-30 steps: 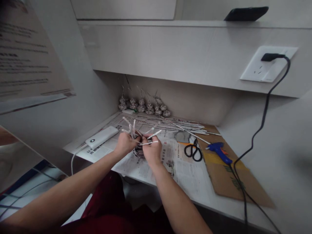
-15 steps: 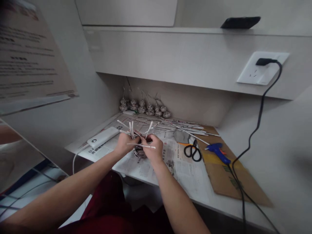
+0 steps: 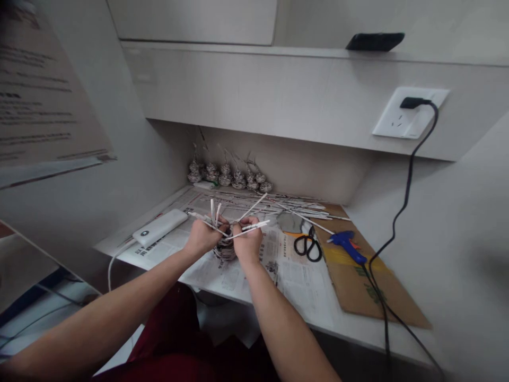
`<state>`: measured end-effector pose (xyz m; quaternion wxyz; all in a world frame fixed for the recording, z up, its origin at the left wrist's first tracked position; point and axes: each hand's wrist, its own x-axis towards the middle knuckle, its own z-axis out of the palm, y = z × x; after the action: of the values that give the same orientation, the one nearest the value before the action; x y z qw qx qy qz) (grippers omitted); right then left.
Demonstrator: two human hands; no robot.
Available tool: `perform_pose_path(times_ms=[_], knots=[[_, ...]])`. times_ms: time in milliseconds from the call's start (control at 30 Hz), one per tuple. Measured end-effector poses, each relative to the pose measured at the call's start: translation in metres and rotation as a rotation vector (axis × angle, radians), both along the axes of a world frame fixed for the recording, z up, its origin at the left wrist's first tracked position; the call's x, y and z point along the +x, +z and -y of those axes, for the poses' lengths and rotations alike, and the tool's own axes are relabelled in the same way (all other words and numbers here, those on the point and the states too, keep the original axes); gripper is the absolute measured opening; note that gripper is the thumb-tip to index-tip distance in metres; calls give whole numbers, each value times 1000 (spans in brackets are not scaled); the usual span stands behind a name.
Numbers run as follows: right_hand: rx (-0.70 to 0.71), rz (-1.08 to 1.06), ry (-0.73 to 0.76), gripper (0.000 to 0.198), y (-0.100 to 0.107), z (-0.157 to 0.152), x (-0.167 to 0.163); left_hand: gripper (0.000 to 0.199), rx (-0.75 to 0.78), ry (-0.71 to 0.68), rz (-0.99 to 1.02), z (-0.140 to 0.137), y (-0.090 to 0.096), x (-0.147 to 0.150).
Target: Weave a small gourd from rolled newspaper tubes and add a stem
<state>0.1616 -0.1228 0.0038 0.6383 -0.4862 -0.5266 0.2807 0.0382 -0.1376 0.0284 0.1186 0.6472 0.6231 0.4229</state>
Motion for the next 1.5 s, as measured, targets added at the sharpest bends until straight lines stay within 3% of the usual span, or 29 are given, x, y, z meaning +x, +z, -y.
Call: perform_pose_path(times_ms=[267, 433, 500, 667, 767, 900, 1000, 1133, 1267, 1500], knots=[[-77, -269, 8, 26, -18, -8, -10, 12, -39, 21, 145, -4, -7, -1], [-150, -473, 78, 39, -16, -6, -13, 13, -44, -1, 141, -4, -9, -2], [-122, -429, 111, 39, -10, -3, -12, 13, -21, -40, 93, -2, -7, -2], [70, -82, 106, 19, 1, 1, -7, 8, 63, -94, -46, 0, -2, -1], [103, -123, 107, 17, 2, -2, -4, 7, 54, -81, -55, 0, -2, 0], [-16, -394, 121, 22, 1, -11, 0, 9, 71, -103, -33, -1, -7, 0], [-149, -405, 155, 25, -1, -16, 4, 9, 80, -111, -11, 0, -9, -1], [-122, -316, 171, 30, -5, -15, 5, 8, 72, -109, 20, 0, -9, -2], [-161, -455, 161, 36, -6, -9, -2, 9, 81, -95, 11, 0, -9, -3], [-211, -476, 209, 27, -2, -1, -9, 10, 60, -64, 26, 0, -9, -4]])
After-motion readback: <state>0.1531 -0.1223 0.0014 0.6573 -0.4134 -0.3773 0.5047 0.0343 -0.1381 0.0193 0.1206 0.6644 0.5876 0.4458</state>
